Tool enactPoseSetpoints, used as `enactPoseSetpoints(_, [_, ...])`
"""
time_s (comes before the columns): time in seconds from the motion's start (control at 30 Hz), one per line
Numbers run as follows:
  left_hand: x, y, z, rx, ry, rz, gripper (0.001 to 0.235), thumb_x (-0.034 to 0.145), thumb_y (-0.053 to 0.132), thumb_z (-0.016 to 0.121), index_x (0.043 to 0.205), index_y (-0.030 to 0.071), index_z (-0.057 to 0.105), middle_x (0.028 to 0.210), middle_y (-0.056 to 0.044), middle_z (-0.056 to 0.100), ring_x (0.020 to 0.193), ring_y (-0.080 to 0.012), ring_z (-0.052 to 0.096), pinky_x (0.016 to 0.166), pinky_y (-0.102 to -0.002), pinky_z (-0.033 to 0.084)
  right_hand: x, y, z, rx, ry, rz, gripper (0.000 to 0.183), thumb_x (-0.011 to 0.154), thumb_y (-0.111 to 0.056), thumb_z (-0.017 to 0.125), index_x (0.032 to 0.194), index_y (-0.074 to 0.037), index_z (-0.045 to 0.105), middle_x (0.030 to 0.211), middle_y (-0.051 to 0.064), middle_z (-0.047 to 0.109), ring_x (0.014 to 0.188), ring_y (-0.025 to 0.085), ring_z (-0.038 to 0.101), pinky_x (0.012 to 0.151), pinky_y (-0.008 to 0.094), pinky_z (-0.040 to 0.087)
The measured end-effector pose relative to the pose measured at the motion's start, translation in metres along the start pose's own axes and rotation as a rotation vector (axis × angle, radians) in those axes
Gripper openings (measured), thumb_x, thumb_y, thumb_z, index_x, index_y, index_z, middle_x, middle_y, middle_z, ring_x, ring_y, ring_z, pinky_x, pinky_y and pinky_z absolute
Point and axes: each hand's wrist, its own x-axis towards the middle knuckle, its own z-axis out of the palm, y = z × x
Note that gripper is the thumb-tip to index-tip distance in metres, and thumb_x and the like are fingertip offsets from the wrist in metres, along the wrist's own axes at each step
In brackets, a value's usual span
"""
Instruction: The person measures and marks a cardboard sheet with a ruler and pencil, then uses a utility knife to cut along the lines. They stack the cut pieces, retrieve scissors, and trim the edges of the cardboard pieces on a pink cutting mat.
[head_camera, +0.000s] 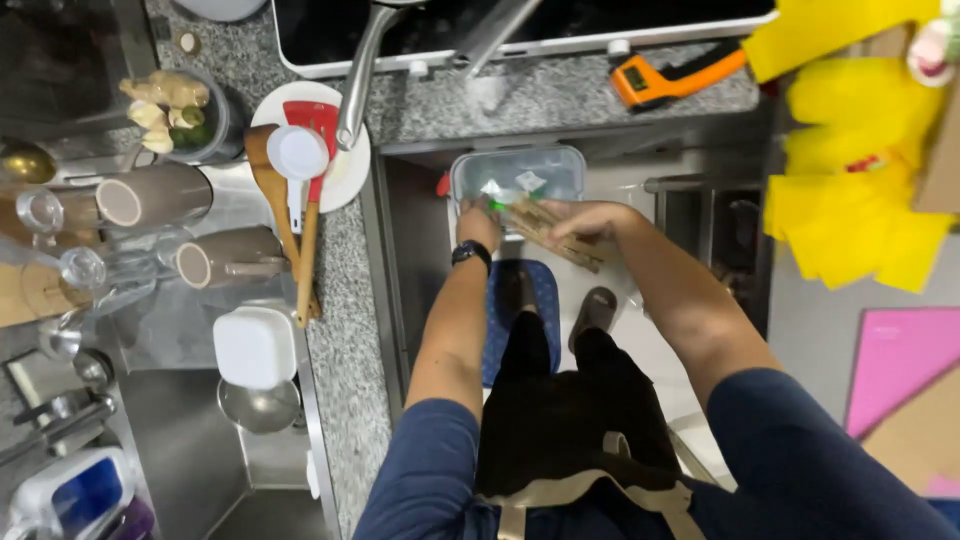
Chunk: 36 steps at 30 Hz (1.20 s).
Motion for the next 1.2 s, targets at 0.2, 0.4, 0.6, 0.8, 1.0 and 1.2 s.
enactPoseSetpoints(0.2, [-0.033, 0.014, -0.061, -0.149, 0.039, 0.141, 0.064, 0.089, 0.000, 0.058, 0.148, 0.022, 0.047, 0.156, -0.007, 0.040, 0.136, -0.0327, 0.054, 0.115, -0.045, 0.047, 0.028, -0.076, 0.037, -0.118, -0.114, 0.330, 0.086, 0.078, -0.023, 0.088, 0.155, -0.031, 0.048, 0.148, 0.019, 0.053, 0.125, 0.040, 0.058, 0.094, 0.050, 0.052])
enactPoseSetpoints(0.4, [-0.092, 0.053, -0.147, -0.089, -0.169, 0.316, 0.094, 0.085, -0.014, 0.045, 0.166, 0.018, 0.008, 0.174, -0.006, 0.001, 0.147, -0.0379, 0.039, 0.123, -0.049, 0.039, 0.070, -0.082, 0.019, -0.029, -0.038, 0.577, 0.041, 0.071, -0.034, 0.092, 0.091, -0.005, 0.073, 0.076, 0.014, 0.070, 0.060, 0.030, 0.069, 0.053, 0.040, 0.057])
enactPoseSetpoints(0.6, [-0.085, 0.049, -0.140, -0.084, -0.201, 0.355, 0.097, 0.086, -0.011, 0.049, 0.166, 0.016, 0.002, 0.174, -0.005, -0.004, 0.143, -0.0420, 0.043, 0.120, -0.053, 0.043, 0.110, -0.052, 0.002, 0.122, -0.017, 0.510, 0.035, 0.085, -0.043, 0.075, 0.084, -0.008, 0.068, 0.067, 0.009, 0.065, 0.054, 0.020, 0.063, 0.049, 0.030, 0.050])
enactPoseSetpoints(0.8, [-0.082, 0.051, -0.133, -0.105, -0.194, 0.389, 0.100, 0.086, -0.007, 0.051, 0.167, 0.023, 0.000, 0.174, 0.000, -0.009, 0.129, -0.0446, 0.057, 0.111, -0.052, 0.051, 0.120, -0.060, 0.022, 0.620, 0.231, 0.388, 0.038, 0.090, -0.043, 0.074, 0.089, -0.006, 0.068, 0.076, 0.016, 0.072, 0.069, 0.029, 0.074, 0.064, 0.037, 0.064])
enactPoseSetpoints(1.0, [-0.080, 0.051, -0.129, -0.166, -0.197, 0.375, 0.098, 0.085, -0.005, 0.048, 0.167, 0.022, 0.001, 0.174, -0.003, -0.004, 0.127, -0.0472, 0.057, 0.110, -0.055, 0.052, 0.157, -0.014, 0.005, 0.986, 0.411, 0.235, 0.065, 0.091, -0.035, 0.069, 0.140, 0.001, 0.048, 0.140, 0.026, 0.055, 0.133, 0.049, 0.054, 0.105, 0.068, 0.050])
enactPoseSetpoints(1.2, [-0.068, 0.041, -0.109, -0.251, -0.092, 0.291, 0.100, 0.082, 0.001, 0.055, 0.167, 0.023, 0.007, 0.174, -0.002, 0.001, 0.135, -0.0447, 0.052, 0.116, -0.054, 0.047, 0.164, 0.033, 0.009, 1.193, 0.534, 0.005, 0.042, 0.086, -0.028, 0.065, 0.116, 0.000, 0.066, 0.113, 0.022, 0.071, 0.111, 0.045, 0.071, 0.101, 0.068, 0.051])
